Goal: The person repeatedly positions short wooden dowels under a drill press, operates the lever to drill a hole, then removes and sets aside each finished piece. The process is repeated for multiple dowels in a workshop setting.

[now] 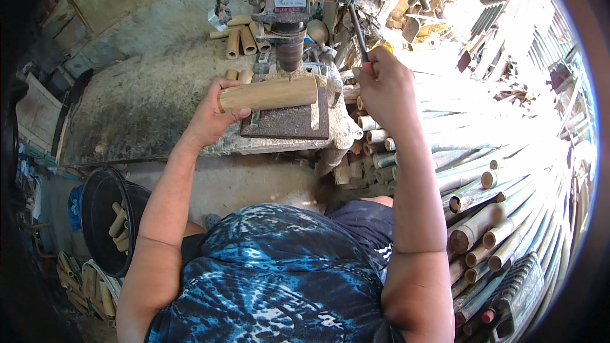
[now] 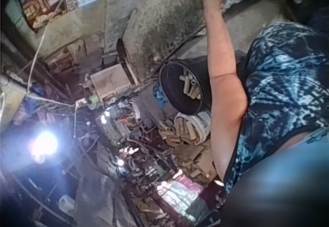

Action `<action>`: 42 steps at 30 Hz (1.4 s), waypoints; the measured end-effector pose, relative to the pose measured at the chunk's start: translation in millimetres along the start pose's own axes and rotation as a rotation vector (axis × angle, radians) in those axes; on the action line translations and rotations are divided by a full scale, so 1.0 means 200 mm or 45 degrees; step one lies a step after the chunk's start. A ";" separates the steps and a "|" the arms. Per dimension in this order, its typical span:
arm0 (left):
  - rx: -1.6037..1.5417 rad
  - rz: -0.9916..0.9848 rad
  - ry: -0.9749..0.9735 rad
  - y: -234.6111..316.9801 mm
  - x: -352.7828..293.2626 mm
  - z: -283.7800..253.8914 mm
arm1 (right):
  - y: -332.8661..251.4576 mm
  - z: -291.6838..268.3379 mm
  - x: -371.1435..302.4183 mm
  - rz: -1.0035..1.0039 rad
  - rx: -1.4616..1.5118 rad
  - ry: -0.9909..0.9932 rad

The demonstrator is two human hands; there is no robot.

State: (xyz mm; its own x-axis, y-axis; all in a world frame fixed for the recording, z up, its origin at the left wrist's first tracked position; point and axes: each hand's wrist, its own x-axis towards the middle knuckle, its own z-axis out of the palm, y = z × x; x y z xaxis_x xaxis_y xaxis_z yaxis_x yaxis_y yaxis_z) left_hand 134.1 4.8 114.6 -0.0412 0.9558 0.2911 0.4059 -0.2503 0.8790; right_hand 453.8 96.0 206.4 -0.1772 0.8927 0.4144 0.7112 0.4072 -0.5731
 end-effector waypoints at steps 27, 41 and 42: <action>0.287 -0.024 -0.162 0.13 0.21 0.25 | -0.38 -0.48 0.22 -0.234 -0.191 0.365; 0.372 0.001 -0.169 0.15 0.22 0.26 | -0.32 -0.31 -0.12 -0.344 -0.202 0.305; 0.363 -0.016 -0.176 0.15 0.22 0.26 | -0.30 -0.29 -0.13 -0.290 -0.183 0.261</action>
State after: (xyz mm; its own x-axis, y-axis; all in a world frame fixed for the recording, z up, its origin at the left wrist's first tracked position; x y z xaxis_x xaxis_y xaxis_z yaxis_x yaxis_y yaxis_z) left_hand 192.1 47.1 134.5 0.0689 0.9753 0.2097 0.6467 -0.2038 0.7350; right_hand 455.0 36.4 271.9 -0.2127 0.7183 0.6624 0.7603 0.5475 -0.3496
